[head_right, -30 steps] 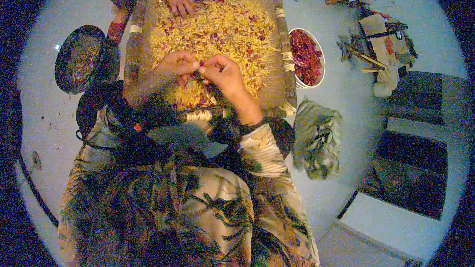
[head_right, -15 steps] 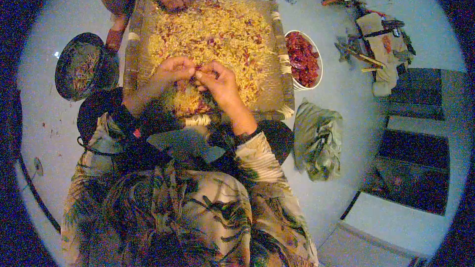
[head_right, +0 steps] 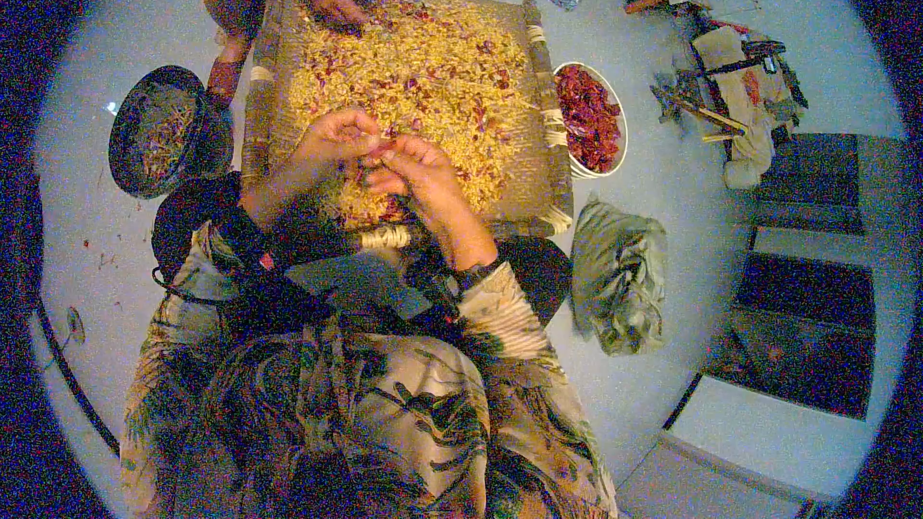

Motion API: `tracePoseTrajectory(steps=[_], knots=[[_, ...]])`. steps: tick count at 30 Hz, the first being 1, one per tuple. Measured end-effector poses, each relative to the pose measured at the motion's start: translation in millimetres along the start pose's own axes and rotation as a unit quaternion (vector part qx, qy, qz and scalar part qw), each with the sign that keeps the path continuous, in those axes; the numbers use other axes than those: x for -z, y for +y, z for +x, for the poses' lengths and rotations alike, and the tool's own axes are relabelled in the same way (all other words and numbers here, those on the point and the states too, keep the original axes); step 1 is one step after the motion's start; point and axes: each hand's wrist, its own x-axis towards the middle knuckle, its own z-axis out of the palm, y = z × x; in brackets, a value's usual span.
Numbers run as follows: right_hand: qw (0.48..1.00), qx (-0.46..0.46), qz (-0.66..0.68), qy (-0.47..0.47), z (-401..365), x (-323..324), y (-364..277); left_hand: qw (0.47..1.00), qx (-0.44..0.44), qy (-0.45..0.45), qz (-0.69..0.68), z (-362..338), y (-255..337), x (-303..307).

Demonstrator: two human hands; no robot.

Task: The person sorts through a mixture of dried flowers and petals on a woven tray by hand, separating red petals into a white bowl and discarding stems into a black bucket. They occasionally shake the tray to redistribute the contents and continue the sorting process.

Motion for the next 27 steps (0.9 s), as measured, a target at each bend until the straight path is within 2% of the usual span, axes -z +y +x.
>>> tracePoseTrajectory(steps=[3, 9, 14, 18, 21, 24, 25, 27], knots=[[0.995, -0.012, 0.097, -0.025, -2, -2, -3, 0.999, -0.022, 0.015, -0.025, -1, 2, -2], [0.996, -0.014, 0.092, -0.005, 4, 3, 8, 0.999, -0.03, 0.017, -0.026, -3, 5, -3], [0.99, -0.016, 0.137, -0.02, 3, 3, 7, 1.0, -0.013, 0.018, -0.014, 2, -8, 6], [0.982, -0.024, 0.187, -0.003, 4, 4, 9, 0.999, -0.012, 0.045, -0.023, -3, 8, -7], [0.988, -0.019, 0.154, -0.001, 3, 5, 12, 1.0, 0.012, 0.026, 0.006, 3, -3, 8], [0.986, -0.02, 0.147, 0.071, 2, 22, 18, 0.994, 0.067, 0.088, 0.007, 2, 8, 13], [0.986, -0.014, 0.139, 0.096, 1, 31, 15, 0.995, 0.061, 0.074, -0.038, 0, 11, 14], [0.983, 0.027, 0.158, 0.091, 5, 76, 17, 0.984, 0.069, 0.11, -0.123, -4, 18, 7]])
